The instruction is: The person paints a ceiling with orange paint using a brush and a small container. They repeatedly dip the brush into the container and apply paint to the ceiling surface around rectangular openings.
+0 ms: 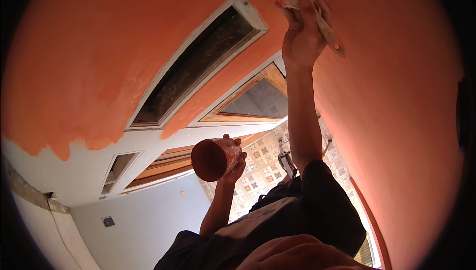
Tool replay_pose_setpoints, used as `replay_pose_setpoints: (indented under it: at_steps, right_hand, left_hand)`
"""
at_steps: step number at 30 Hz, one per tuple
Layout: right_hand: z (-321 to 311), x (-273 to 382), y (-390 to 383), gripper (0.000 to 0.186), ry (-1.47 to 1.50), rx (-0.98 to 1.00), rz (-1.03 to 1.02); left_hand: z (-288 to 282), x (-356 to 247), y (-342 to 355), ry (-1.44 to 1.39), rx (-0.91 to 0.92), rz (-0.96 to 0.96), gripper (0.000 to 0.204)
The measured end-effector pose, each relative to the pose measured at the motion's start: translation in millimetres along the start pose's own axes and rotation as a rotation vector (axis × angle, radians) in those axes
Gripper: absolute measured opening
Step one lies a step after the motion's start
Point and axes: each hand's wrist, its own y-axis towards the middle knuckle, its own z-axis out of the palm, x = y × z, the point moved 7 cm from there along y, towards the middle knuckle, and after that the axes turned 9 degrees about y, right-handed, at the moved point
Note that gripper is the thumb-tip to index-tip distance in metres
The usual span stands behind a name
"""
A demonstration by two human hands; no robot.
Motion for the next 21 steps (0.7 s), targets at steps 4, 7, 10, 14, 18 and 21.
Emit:
replay_pose_setpoints:
  at_steps: [4, 7, 10, 14, 18, 21]
  right_hand:
    - [-1.9, -3.2, -1.8, 0.034, -0.012, 0.067, 0.006]
    - [-4.0, -8.6, -2.2, 0.031, 0.006, 0.01, -0.046]
    - [-8.5, -15.9, 0.9, 0.029, 0.006, -0.003, -0.072]
    - [-39.4, -19.2, -3.4, 0.028, -0.279, 0.002, -0.054]
    - [-94.4, -16.5, -28.2, 0.025, -0.452, -0.129, 0.017]
    - [-124.2, 4.1, -48.6, 0.024, -0.562, -0.212, 0.053]
  left_hand:
    - [-5.7, 4.5, 0.1, -0.015, -0.017, -0.004, 0.06]
    - [-9.3, 7.9, -1.3, -0.038, -0.034, -0.015, 0.06]
    - [-12.0, 9.7, -1.1, -0.031, -0.034, -0.02, 0.059]
    - [-15.6, 11.0, 1.3, -0.035, -0.037, -0.031, 0.058]
    - [-20.0, 13.2, 6.2, -0.059, -0.064, -0.033, 0.058]
    - [-18.6, 15.2, 11.2, -0.054, -0.038, -0.047, 0.058]
